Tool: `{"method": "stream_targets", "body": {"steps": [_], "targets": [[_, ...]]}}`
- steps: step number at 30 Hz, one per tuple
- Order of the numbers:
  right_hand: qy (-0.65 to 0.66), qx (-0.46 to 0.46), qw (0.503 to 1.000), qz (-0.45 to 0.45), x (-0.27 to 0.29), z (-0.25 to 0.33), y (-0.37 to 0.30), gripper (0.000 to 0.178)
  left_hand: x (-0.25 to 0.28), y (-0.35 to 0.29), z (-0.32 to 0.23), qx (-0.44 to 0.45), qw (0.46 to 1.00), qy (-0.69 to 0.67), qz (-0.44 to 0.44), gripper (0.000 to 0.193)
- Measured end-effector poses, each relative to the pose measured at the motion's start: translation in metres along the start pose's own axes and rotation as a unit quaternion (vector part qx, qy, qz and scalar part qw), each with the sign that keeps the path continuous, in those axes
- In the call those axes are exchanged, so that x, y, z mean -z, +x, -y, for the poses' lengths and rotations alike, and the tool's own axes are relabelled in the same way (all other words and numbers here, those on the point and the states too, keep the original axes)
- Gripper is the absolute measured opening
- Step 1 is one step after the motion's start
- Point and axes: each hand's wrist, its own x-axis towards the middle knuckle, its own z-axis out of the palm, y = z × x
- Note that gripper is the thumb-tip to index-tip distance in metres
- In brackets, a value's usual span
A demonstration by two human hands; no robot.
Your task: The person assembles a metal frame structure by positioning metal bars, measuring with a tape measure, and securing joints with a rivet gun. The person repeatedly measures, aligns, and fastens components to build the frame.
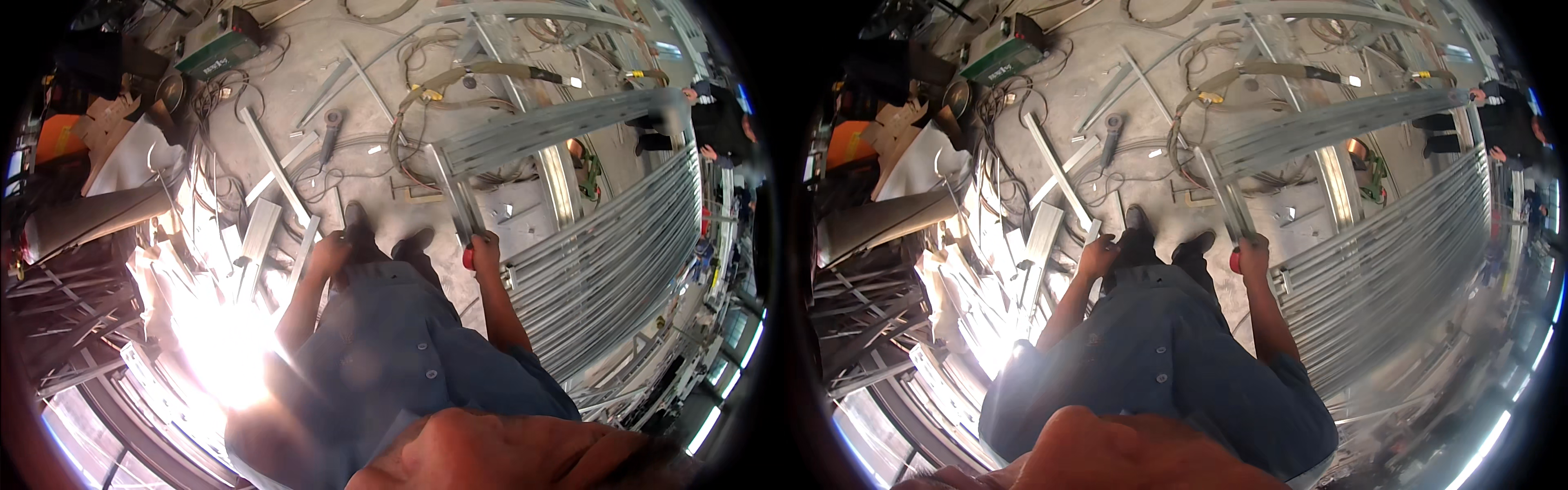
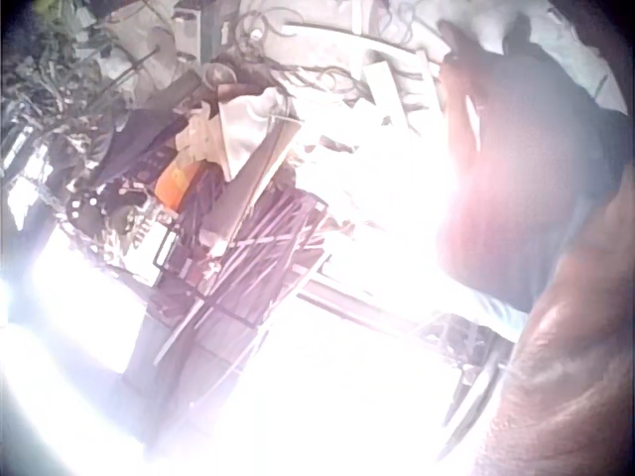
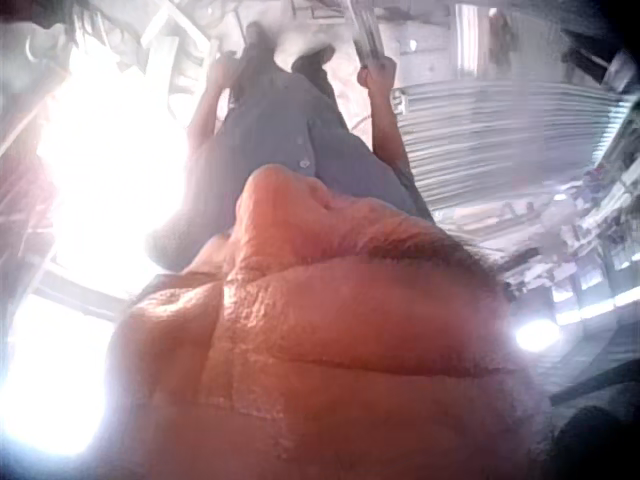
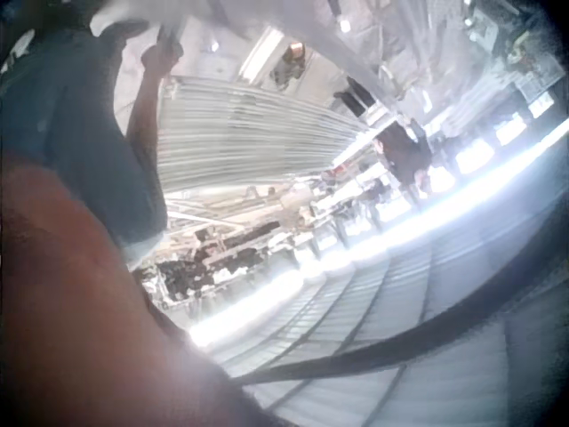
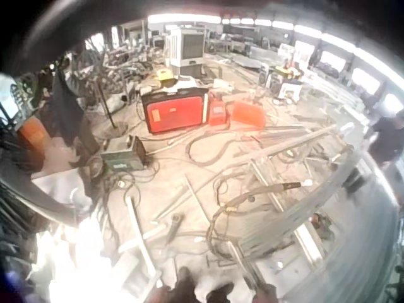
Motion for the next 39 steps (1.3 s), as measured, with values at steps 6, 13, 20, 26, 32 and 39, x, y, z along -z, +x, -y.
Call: {"method": "stream_targets", "body": {"steps": [6, 13, 20, 26, 32, 39], "targets": [[-0.147, -0.015, 0.982, 0.119, -0.035, 0.02, -0.028, 0.036, 0.007, 0.026, 0.112, 0.156, 0.987, -0.029, -0.001, 0.041], [-0.144, -0.022, 0.925, 0.351, -0.155, 0.061, -0.029, 0.038, -0.012, 0.013, 0.167, 0.21, 0.976, -0.058, -0.017, 0.047], [-0.163, 0.064, 0.886, 0.429, -0.282, 0.11, 0.026, 0.036, -0.018, -0.001, 0.164, 0.374, 0.905, -0.201, -0.001, 0.066], [-0.317, 0.099, 0.871, 0.363, -0.375, 0.047, 0.104, 0.032, -0.041, 0.009, 0.174, 0.367, 0.907, -0.204, -0.024, 0.051], [0.045, -0.309, 0.875, 0.37, -0.42, 0.01, 0.139, 0.028, -0.05, 0.121, 0.235, 0.322, 0.921, -0.211, -0.068, 0.044], [0.225, -0.43, 0.744, 0.459, -0.45, -0.019, 0.152, 0.033, -0.111, 0.302, 0.359, 0.304, 0.938, -0.161, -0.031, 0.048]]}}
